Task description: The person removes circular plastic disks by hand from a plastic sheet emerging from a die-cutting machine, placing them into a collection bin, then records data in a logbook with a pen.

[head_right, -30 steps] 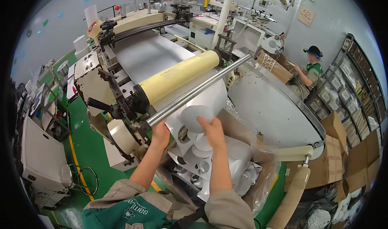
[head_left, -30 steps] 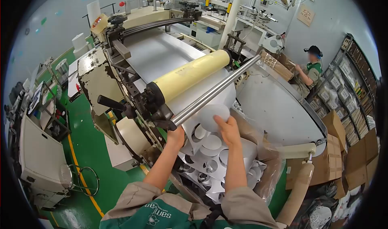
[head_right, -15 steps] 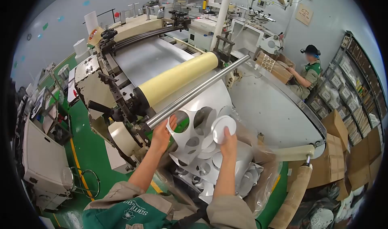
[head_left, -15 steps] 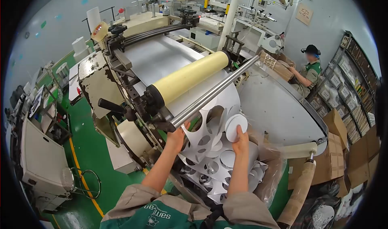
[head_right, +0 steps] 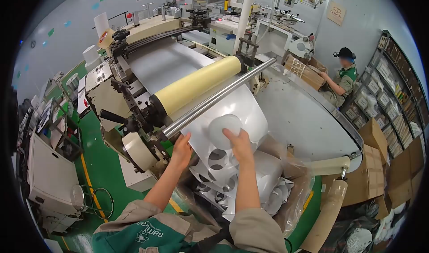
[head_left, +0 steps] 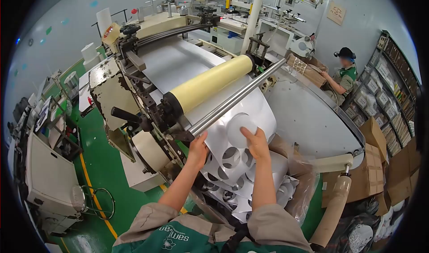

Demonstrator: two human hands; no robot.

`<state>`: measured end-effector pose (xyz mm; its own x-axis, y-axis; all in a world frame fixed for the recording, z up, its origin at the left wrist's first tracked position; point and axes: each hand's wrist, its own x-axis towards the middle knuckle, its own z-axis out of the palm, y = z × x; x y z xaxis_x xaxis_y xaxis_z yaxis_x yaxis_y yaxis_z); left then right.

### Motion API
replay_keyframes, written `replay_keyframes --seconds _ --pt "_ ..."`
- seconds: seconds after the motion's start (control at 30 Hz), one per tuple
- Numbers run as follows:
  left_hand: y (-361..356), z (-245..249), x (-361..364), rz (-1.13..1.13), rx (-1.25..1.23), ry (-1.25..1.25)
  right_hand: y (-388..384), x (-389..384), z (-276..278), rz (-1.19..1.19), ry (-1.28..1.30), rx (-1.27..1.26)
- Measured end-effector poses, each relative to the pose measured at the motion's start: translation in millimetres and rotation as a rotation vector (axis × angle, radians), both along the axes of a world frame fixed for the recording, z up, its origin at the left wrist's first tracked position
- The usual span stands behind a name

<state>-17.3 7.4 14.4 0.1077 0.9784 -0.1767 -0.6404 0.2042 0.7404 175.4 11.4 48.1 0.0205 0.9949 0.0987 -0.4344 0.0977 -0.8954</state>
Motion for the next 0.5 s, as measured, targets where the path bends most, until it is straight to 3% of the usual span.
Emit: replay_keyframes --seconds 0.2,0.23,0.37,0.43,0.5 --pt "8.8 -21.2 4.4 0.034 0.057 -0.135 22.3 -41.4 -4.0 0.116 -0.431 0.030" --pt "8.6 -21.8 3.3 0.037 0.050 -0.153 15.8 -41.5 -2.4 0.110 -0.408 0.017" --pt "-4.7 1.4 -2.1 0.032 0.026 -0.068 10.2 -14.7 -56.8 -0.197 0.308 -0.076" --pt "4.9 -7.4 -7.7 0.038 0.048 -0.049 14.0 19.4 -94.4 -0.338 0.356 -0.144" --pt "13.6 -11.1 -9.7 0.064 0.058 -0.086 2.8 35.6 -87.2 -0.329 0.603 -0.163"
